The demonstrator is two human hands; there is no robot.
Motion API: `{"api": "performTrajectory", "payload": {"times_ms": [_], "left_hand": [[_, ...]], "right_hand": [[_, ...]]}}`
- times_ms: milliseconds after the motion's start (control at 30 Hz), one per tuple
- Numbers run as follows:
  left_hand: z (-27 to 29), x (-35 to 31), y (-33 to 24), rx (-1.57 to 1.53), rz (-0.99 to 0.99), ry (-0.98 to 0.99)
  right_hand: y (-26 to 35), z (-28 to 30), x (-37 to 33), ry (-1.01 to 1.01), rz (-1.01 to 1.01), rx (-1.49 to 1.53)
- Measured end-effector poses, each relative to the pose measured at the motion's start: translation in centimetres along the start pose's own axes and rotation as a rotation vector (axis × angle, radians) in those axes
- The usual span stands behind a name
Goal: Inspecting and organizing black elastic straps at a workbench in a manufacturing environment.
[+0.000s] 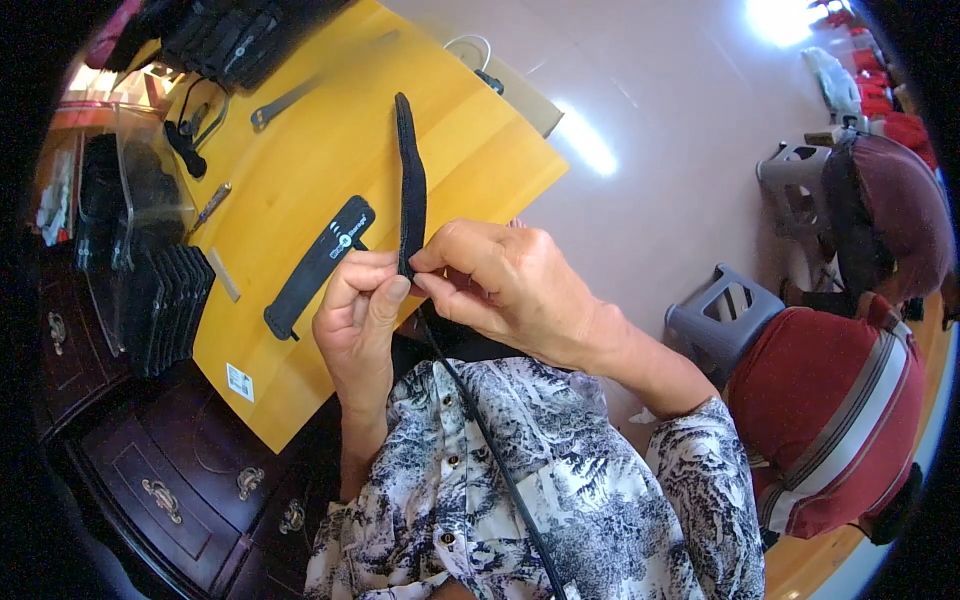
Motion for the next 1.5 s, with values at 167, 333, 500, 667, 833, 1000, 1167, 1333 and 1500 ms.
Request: {"api": "performTrajectory", "payload": {"times_ms": [167,333,500,667,833,1000,1167,1333,1500], "left_hand": [[0.2,0.0,0.2,0.021,0.004,-0.034],[0.1,-0.2,0.4,-0.005,0.013,-0.064],[0.0,-0.1,-0.5,0.006,0.036,-0.014],[-0.1,-0.1,-0.8,0.077,-0.001,-0.001],[-0.1,0.4,-1.1,0.214,-0.138,0.004],[-0.1,0.6,-0.3,0.316,-0.050,0.037],[0.4,1.3,1.0,0.152,0.006,0.089],[0.1,1.5,0.9,0.161,0.034,0.122],[0.0,1.4,0.3,0.298,-0.113,0.075]], "right_hand": [[0.7,-0.2,0.1,-0.038,0.103,-0.132],[1.1,-0.4,0.2,-0.021,0.140,-0.277],[1.2,0.4,0.6,-0.030,0.065,-0.136],[0.2,0.5,0.6,0.017,-0.062,-0.021],[1.7,-0.3,0.4,-0.081,0.281,-0.426],[0.5,-1.2,0.4,-0.078,0.239,-0.431],[-1.1,-1.2,0.4,-0.031,0.085,-0.279],[-2.1,-0.6,0.3,-0.054,-0.040,-0.170],[-2.2,-0.4,0.0,-0.103,-0.034,-0.154]]}}
Point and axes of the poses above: each hand's wrist, its own x-axis towards the middle knuckle, its own z-axis out of the back of the hand, y = z × x, the point moved 7 cm from there along x, towards the middle knuckle, and after that the axes turned 12 degrees about -y, right-handed, at the moved point
